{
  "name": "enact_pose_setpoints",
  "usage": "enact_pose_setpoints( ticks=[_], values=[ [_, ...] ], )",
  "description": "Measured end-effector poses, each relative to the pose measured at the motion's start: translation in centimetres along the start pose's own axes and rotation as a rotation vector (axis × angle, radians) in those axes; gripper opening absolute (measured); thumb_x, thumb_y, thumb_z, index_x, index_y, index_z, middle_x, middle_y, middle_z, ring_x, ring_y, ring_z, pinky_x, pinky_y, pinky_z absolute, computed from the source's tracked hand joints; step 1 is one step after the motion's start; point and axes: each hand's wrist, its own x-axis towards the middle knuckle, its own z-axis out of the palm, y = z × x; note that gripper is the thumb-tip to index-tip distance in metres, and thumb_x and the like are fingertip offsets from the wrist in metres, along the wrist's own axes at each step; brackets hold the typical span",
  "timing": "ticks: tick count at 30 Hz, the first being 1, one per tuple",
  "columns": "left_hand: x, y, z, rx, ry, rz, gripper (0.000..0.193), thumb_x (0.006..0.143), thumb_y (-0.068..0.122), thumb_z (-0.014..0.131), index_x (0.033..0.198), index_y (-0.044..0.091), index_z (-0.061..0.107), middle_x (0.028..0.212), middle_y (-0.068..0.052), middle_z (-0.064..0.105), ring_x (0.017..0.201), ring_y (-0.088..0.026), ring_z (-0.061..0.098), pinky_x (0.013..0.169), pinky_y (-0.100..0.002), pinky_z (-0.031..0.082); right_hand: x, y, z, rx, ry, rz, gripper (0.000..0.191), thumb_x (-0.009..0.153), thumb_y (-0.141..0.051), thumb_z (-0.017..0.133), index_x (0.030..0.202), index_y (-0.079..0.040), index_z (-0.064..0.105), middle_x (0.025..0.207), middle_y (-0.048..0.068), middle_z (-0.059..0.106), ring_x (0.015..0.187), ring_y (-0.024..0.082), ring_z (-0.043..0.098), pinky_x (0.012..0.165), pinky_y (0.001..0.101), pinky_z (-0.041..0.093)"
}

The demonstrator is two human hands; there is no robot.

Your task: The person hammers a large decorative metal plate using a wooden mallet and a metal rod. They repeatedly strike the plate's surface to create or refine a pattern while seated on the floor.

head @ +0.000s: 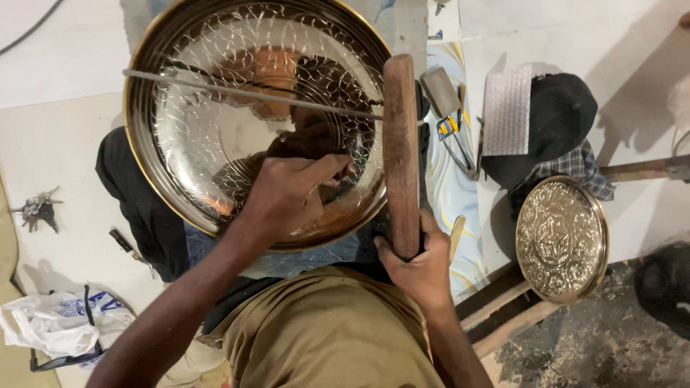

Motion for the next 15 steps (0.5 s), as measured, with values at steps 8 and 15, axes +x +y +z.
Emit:
enact_pose_setpoints(
  ticks=[8, 15],
  values=[
    [0.5, 0.3, -0.4, 0.019, 0.002, 0.069, 0.031, 0.089, 0.029, 0.082, 0.110, 0.010, 0.069, 0.081, -0.010, 0.074, 0.066, -0.024, 0.073, 0.061, -0.036, 0.058, 3.0, -4.9, -3.7, -0.157, -0.047, -0.102, 0.033, 0.075, -0.002, 0.080, 0.104, 0.001, 0.063, 0.075, 0.008, 0.065, 0.068, 0.011, 0.062, 0.063, 0.0296, 0.051],
    [2.5, 0.5, -2.0, -0.095, -0.271, 0.045, 0.029, 0.090, 0.025, 0.074, 0.115, 0.011, 0.075, 0.074, -0.013, 0.072, 0.050, -0.026, 0.065, 0.057, -0.038, 0.056, 3.9, -4.4, -4.7, -0.342, -0.205, -0.210, 0.039, 0.071, -0.008, 0.074, 0.104, 0.004, 0.057, 0.072, 0.017, 0.067, 0.065, 0.021, 0.070, 0.061, 0.0326, 0.055]
  ],
)
